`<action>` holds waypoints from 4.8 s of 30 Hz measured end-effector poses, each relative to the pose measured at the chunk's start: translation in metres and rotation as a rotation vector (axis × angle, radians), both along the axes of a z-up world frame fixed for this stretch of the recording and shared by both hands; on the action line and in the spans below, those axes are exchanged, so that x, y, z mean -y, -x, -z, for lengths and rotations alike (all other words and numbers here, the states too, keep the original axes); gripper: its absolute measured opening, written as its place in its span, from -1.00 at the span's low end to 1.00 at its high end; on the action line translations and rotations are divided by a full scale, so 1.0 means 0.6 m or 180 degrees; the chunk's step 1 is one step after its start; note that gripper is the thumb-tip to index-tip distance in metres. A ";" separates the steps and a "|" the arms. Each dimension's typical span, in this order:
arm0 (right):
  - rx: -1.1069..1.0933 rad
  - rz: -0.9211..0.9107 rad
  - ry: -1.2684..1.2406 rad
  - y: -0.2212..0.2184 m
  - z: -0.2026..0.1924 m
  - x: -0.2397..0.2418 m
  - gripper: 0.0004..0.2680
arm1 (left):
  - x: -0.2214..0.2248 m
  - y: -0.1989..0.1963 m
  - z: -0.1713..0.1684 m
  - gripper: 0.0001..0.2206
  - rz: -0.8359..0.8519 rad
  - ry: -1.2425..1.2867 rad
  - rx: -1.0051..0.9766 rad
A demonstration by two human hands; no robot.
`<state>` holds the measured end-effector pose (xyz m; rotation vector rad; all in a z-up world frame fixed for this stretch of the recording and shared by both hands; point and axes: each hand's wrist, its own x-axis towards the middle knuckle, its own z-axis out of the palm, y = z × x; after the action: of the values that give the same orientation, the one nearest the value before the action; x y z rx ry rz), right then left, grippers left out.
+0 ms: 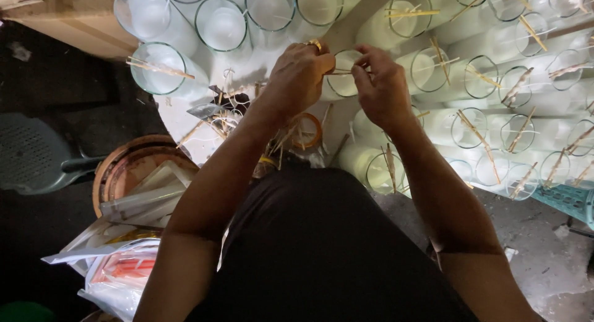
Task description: Placing candle wicks into glass jars and securing them to wooden support sticks during candle production.
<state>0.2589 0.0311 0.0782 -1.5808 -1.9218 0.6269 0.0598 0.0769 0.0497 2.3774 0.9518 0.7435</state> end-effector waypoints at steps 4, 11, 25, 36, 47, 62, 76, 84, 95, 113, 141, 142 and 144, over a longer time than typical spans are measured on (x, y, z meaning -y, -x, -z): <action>-0.0111 0.0107 0.0226 -0.010 -0.027 -0.003 -0.87 | 0.016 0.009 -0.011 -0.74 -0.0200 0.0620 0.0817; -0.0003 0.0112 -0.0698 -0.075 -0.117 0.025 -0.74 | 0.054 -0.006 0.096 -0.28 -0.0134 0.2100 0.1056; 0.0074 -0.0210 -0.0346 -0.008 -0.085 0.115 -0.89 | 0.122 -0.101 0.277 -0.92 -0.0624 0.0476 -0.1125; 0.0196 -0.0319 -0.0357 0.029 -0.042 0.152 -0.90 | 0.155 -0.005 0.233 -0.78 -0.0450 0.0867 -0.1260; 0.0513 -0.0554 0.0804 0.106 0.138 0.216 -0.90 | 0.139 0.244 0.116 -0.91 -0.1450 0.1192 0.1169; 0.1173 -0.0488 0.1636 0.152 0.185 0.137 -0.82 | 0.205 0.279 0.129 -0.82 -0.1626 0.1992 0.1618; -0.1577 0.0296 0.1900 0.149 0.014 0.166 -0.83 | 0.195 0.149 0.054 -0.86 -0.0882 0.2916 0.2362; -0.0245 -0.0198 0.0695 0.159 -0.018 0.153 -0.89 | 0.178 0.137 0.012 -0.85 -0.1099 0.2474 0.2169; 0.0938 -0.0096 -0.0561 0.051 -0.044 0.072 -0.82 | 0.060 0.061 -0.040 -0.61 -0.0805 0.1570 0.1137; 0.0052 0.0454 -0.0142 -0.053 -0.150 0.022 -0.86 | 0.002 0.048 -0.046 -0.91 -0.0400 0.0959 -0.0649; 0.1380 -0.0329 -0.0403 -0.022 -0.059 -0.085 -0.93 | -0.030 0.060 -0.051 -0.96 -0.0388 0.0923 0.0974; 0.1363 -0.0338 -0.0391 -0.020 -0.058 -0.086 -0.91 | -0.028 0.061 -0.055 -0.95 -0.0339 0.0916 0.1019; 0.1398 -0.0386 -0.0372 -0.015 -0.058 -0.088 -0.93 | -0.028 0.064 -0.055 -0.96 -0.0367 0.0947 0.1001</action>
<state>0.2679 0.0837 0.1127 -1.6349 -2.3377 0.2158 0.0214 0.0938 0.0830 1.8961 0.9913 0.9166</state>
